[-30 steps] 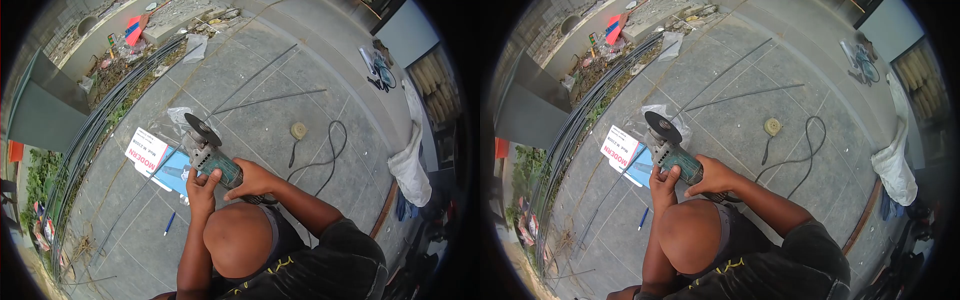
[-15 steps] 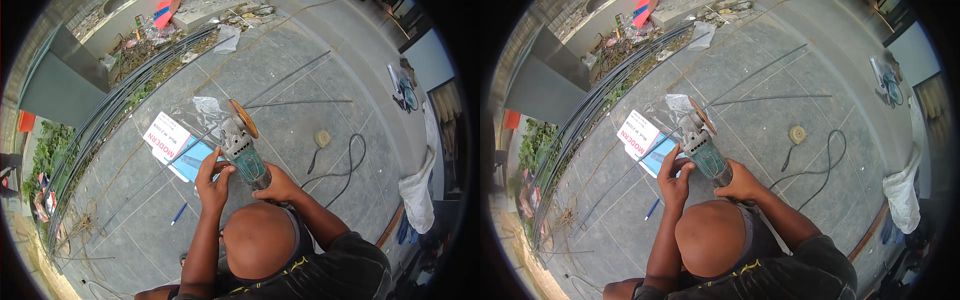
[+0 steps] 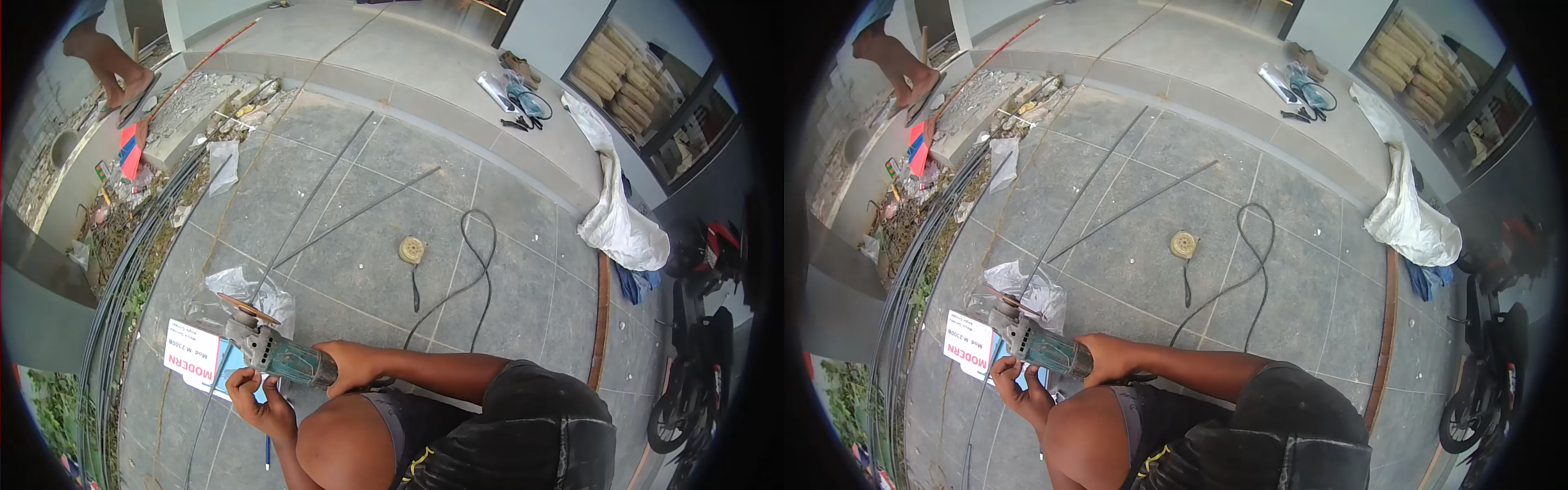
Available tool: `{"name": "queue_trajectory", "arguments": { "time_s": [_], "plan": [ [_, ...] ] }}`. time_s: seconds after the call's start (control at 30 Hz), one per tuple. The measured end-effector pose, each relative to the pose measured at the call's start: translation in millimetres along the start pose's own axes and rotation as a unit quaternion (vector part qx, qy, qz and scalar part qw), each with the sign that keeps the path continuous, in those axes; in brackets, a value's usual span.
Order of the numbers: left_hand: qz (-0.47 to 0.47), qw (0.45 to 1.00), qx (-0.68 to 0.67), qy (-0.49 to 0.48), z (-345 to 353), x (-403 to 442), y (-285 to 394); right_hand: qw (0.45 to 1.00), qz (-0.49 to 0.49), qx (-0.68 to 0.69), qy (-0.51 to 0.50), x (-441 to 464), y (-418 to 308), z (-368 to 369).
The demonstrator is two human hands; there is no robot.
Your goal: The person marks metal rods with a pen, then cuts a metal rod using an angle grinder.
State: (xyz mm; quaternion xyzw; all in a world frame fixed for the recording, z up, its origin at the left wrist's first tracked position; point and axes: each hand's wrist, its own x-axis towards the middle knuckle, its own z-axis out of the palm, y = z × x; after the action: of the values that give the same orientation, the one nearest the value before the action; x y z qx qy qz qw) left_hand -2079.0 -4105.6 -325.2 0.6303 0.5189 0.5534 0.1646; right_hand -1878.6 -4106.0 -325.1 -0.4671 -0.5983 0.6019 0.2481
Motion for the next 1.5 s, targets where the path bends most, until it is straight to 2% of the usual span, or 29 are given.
{"name": "queue_trajectory", "arguments": {
  "time_s": [0.2, 0.37, 0.43, 0.5, 0.7, 0.77, 1.0, 1.07, 1.1, 1.17, 1.23, 1.3, 1.37, 1.5],
  "plan": [
    [-0.064, 0.998, 0.004, 0.001, -4, 2, 5, 1.0, -0.008, -0.008, -0.016, 5, 0, 3],
    [-0.073, 0.997, -0.005, 0.008, -3, -4, -4, 0.999, -0.014, -0.008, -0.044, 7, -1, 3],
    [-0.094, 0.995, 0.028, 0.001, -8, 0, 5, 0.998, 0.023, 0.0, -0.059, 7, -7, 2],
    [-0.092, 0.996, 0.022, 0.001, -10, -1, 3, 0.996, 0.05, 0.005, -0.077, 10, -1, 3],
    [-0.086, 0.996, 0.027, -0.003, -13, 0, 4, 0.995, 0.033, 0.02, -0.091, 12, -3, 5],
    [-0.078, 0.996, 0.045, 0.005, -13, -2, -1, 0.996, 0.049, -0.03, -0.071, 12, -3, 6],
    [-0.116, 0.992, 0.041, 0.037, -14, -11, -8, 0.995, 0.054, -0.028, -0.085, 17, 1, 10],
    [-0.122, 0.99, 0.052, 0.04, -14, -19, -16, 0.99, 0.055, -0.118, -0.053, 16, -2, 12],
    [-0.131, 0.99, 0.029, 0.043, -13, -23, -21, 0.99, 0.055, -0.117, -0.059, 16, 0, 14],
    [-0.142, 0.988, 0.008, 0.051, -12, -25, -22, 0.997, 0.018, -0.027, -0.07, 16, 2, 16],
    [-0.195, 0.96, -0.158, 0.124, -9, -25, -20, 0.996, 0.018, -0.028, -0.08, 18, 0, 16],
    [-0.206, 0.959, -0.153, 0.118, -10, -29, -25, 0.996, 0.019, -0.028, -0.086, 16, -4, 15],
    [-0.212, 0.959, -0.149, 0.113, -10, -29, -28, 0.991, 0.077, -0.022, -0.104, 17, -9, 14],
    [-0.217, 0.955, -0.177, 0.099, -10, -26, -30, 0.993, 0.077, -0.014, -0.093, 17, -2, 17]
  ]
}}
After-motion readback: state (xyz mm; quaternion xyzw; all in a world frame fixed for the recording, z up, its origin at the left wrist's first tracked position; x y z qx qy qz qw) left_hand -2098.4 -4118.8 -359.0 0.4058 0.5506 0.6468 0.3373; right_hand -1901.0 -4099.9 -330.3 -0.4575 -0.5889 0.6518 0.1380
